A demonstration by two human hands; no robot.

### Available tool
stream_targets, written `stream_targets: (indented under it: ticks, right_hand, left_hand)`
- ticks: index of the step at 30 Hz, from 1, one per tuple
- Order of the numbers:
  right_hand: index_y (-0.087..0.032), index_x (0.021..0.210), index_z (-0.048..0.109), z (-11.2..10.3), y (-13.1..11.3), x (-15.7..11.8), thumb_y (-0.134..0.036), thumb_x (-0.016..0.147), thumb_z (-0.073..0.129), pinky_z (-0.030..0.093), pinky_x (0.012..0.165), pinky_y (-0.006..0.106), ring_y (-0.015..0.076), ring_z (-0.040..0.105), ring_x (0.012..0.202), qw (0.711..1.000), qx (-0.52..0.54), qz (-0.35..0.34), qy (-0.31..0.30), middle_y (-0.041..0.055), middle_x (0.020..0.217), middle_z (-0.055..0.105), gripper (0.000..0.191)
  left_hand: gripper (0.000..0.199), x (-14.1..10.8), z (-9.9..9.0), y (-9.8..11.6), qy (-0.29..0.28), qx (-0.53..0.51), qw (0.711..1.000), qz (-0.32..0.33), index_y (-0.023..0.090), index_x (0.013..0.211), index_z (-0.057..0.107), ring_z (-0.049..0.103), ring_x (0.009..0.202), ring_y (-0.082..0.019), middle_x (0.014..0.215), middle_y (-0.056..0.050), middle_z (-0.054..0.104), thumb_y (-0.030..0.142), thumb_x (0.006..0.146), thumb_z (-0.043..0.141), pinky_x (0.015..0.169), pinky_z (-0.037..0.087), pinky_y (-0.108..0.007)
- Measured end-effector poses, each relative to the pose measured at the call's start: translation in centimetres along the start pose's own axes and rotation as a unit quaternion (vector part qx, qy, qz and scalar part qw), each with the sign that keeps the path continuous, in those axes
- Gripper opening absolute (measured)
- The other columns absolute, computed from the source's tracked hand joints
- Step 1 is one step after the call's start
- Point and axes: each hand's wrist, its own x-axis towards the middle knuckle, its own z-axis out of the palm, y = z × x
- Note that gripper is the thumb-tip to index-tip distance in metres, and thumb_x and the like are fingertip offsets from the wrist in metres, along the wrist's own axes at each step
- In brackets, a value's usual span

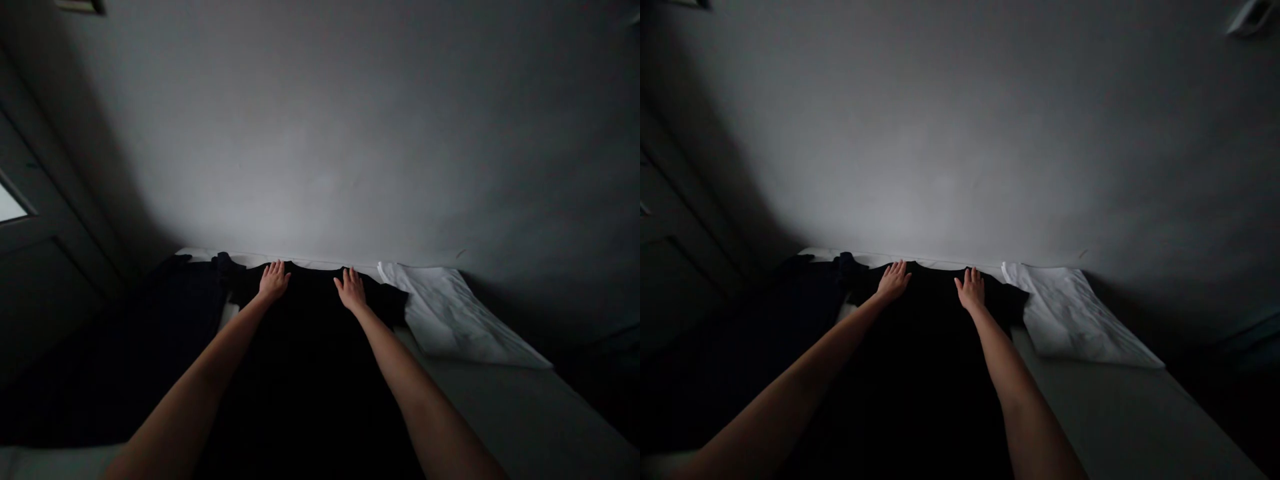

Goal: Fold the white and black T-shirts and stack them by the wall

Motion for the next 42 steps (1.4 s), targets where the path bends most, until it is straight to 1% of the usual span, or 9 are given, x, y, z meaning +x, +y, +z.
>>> stream_targets:
  ticks: [4, 8, 12, 17, 21, 26, 31, 36, 42]
  right_hand:
    - [-0.006, 0.152, 0.037, -0.6, -3.0, -3.5, -0.044, 0.103, 0.031, 0.024, 0.118, 0.045, 0.03, 0.026, 0.149, 0.998, 0.011, -0.063, 0.025, 0.0212, 0.161, 0.025, 0.061]
    - [-0.01, 0.153, 0.036, 0.2, -5.6, -7.4, -0.045, 0.102, 0.035, 0.022, 0.12, 0.046, 0.0289, 0.023, 0.15, 0.993, 0.016, -0.113, -0.02, 0.018, 0.163, 0.023, 0.062]
    - [-0.016, 0.155, 0.034, 0.7, -6.5, -9.7, -0.043, 0.103, 0.036, 0.019, 0.121, 0.048, 0.027, 0.02, 0.151, 0.985, 0.001, -0.152, -0.085, 0.0152, 0.163, 0.022, 0.059]
    - [-0.011, 0.146, 0.047, -1.3, -8.1, -9.0, -0.038, 0.102, 0.044, 0.023, 0.119, 0.047, 0.0284, 0.028, 0.149, 0.983, -0.015, -0.163, -0.088, 0.0207, 0.159, 0.032, 0.052]
    - [-0.018, 0.126, 0.066, -3.2, -13.1, -6.2, -0.025, 0.098, 0.051, 0.041, 0.108, 0.038, 0.0246, 0.055, 0.129, 0.976, 0.031, -0.2, -0.082, 0.0137, 0.138, 0.061, 0.032]
    - [-0.022, 0.117, 0.069, -2.7, -22.4, -3.3, -0.026, 0.098, 0.054, 0.049, 0.095, 0.028, 0.019, 0.065, 0.114, 0.967, 0.065, -0.221, -0.106, 0.0068, 0.122, 0.071, 0.025]
    - [-0.018, 0.127, 0.06, -0.4, -29.0, -2.5, -0.021, 0.096, 0.054, 0.048, 0.098, 0.028, 0.0193, 0.061, 0.121, 0.968, 0.079, -0.217, -0.101, 0.0121, 0.136, 0.06, 0.032]
    - [-0.017, 0.131, 0.054, 0.8, -31.1, -0.8, -0.002, 0.09, 0.047, 0.051, 0.095, 0.032, 0.0215, 0.062, 0.119, 0.969, 0.07, -0.209, -0.109, 0.0161, 0.137, 0.055, 0.045]
    - [-0.01, 0.126, 0.057, 2.2, -31.2, 1.4, 0.0, 0.084, 0.053, 0.052, 0.093, 0.034, 0.0247, 0.067, 0.109, 0.961, 0.063, -0.249, -0.099, 0.0214, 0.126, 0.061, 0.043]
  left_hand:
    - [0.063, -4.9, -0.2, 0.1, 0.02, -0.002, 1.0, -0.024, 0.005, 0.152, 0.034, 0.026, 0.15, -0.029, 0.16, -0.019, 0.03, 0.04, 0.101, 0.027, 0.121, 0.023, -0.044]
    - [0.059, -9.7, -0.2, 0.2, -0.007, -0.009, 1.0, -0.025, 0.011, 0.152, 0.037, 0.026, 0.15, -0.03, 0.16, -0.016, 0.031, 0.04, 0.1, 0.033, 0.121, 0.022, -0.045]
    - [0.055, -12.4, -1.3, 0.0, -0.015, -0.026, 0.999, -0.037, 0.014, 0.15, 0.042, 0.028, 0.149, -0.031, 0.159, -0.016, 0.034, 0.037, 0.1, 0.035, 0.12, 0.023, -0.047]
    - [0.055, -16.5, -2.8, -1.0, -0.04, -0.022, 0.998, -0.045, 0.012, 0.144, 0.049, 0.033, 0.146, -0.035, 0.156, -0.02, 0.038, 0.036, 0.094, 0.049, 0.118, 0.027, -0.05]
    - [0.047, -19.3, -3.6, -2.4, -0.036, -0.015, 0.998, -0.043, 0.013, 0.135, 0.056, 0.039, 0.142, -0.035, 0.154, -0.02, 0.043, 0.032, 0.092, 0.053, 0.118, 0.028, -0.049]
    - [0.055, -20.0, -3.3, -3.6, -0.017, -0.003, 0.998, -0.061, 0.01, 0.147, 0.045, 0.034, 0.146, -0.034, 0.157, -0.021, 0.037, 0.036, 0.099, 0.04, 0.119, 0.026, -0.048]
    - [0.055, -20.4, -3.0, -3.5, -0.009, -0.01, 0.998, -0.068, 0.013, 0.147, 0.046, 0.032, 0.147, -0.034, 0.156, -0.018, 0.04, 0.039, 0.098, 0.041, 0.118, 0.028, -0.048]
    - [0.046, -20.0, -5.0, -3.4, 0.002, -0.023, 0.991, -0.133, 0.012, 0.136, 0.055, 0.052, 0.125, -0.033, 0.135, -0.021, 0.058, 0.031, 0.094, 0.049, 0.099, 0.044, -0.043]
    - [0.039, -17.6, -6.7, -4.0, -0.047, -0.042, 0.97, -0.234, 0.013, 0.116, 0.066, 0.056, 0.115, -0.034, 0.118, -0.02, 0.065, 0.039, 0.088, 0.057, 0.091, 0.045, -0.041]
